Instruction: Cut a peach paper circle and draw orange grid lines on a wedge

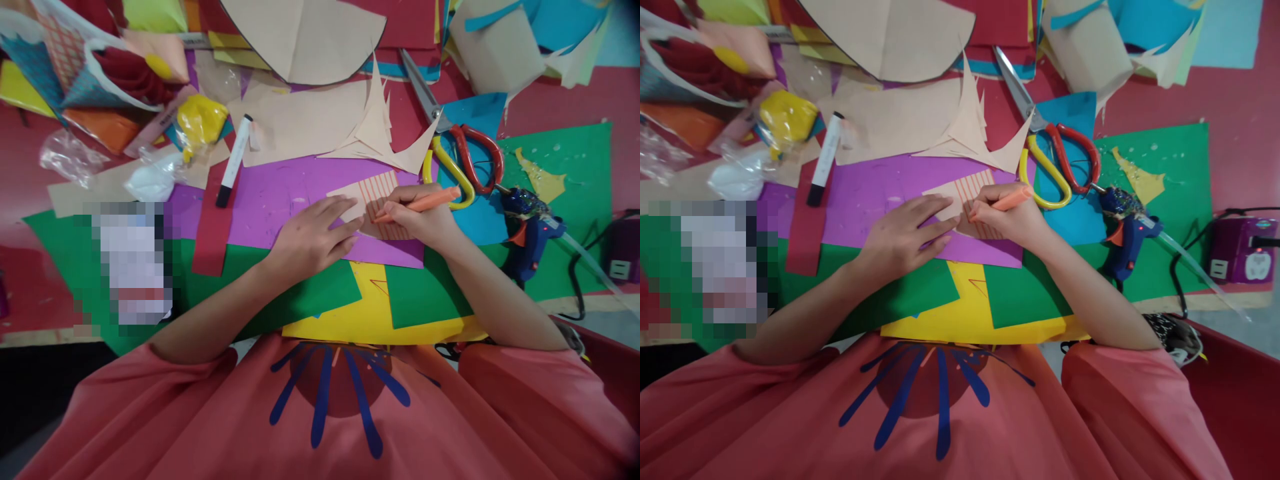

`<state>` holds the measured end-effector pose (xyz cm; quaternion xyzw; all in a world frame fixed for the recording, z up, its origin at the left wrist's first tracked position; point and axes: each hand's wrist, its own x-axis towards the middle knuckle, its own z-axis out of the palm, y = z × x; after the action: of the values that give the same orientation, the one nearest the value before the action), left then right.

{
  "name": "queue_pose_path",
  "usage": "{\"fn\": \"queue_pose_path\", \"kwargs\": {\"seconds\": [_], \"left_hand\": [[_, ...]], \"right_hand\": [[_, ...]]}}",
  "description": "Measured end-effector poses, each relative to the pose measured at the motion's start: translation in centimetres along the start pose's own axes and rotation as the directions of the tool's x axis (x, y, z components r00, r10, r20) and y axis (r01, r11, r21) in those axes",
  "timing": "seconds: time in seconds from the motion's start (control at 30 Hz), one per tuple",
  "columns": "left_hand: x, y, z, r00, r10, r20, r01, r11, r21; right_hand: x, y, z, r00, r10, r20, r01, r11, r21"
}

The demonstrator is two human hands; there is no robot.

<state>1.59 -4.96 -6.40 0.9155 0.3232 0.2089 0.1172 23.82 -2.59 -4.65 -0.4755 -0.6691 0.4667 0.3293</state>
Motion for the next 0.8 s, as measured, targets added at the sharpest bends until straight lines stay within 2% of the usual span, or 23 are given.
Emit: {"fn": "queue_pose_path", "kwargs": {"seconds": [0.2,0.47,0.57,0.73,0.8], "left_hand": [[-0.20,0.01,0.11,0.999,0.008,-0.050,-0.007,1.000,0.021],[-0.46,-0.22,0.20,0.997,-0.068,0.041,0.069,0.997,-0.018],[-0.42,-0.16,0.19,0.997,-0.073,0.034,0.073,0.997,0.009],[-0.20,-0.04,0.23,0.999,-0.021,-0.050,0.023,0.999,0.041],[-0.18,-0.02,0.23,0.999,-0.026,-0.043,0.028,0.999,0.044]], "right_hand": [[-0.15,-0.15,-0.12,0.996,0.044,-0.084,-0.038,0.997,0.074],[-0.37,0.06,0.30,0.998,0.026,-0.054,-0.024,0.999,0.032],[-0.34,-0.07,0.42,0.998,0.011,-0.059,-0.010,0.999,0.033],[-0.31,-0.03,0.44,0.999,0.009,-0.044,-0.007,0.999,0.041],[-0.30,0.04,0.42,0.999,0.002,-0.038,0.000,0.999,0.049]]}}
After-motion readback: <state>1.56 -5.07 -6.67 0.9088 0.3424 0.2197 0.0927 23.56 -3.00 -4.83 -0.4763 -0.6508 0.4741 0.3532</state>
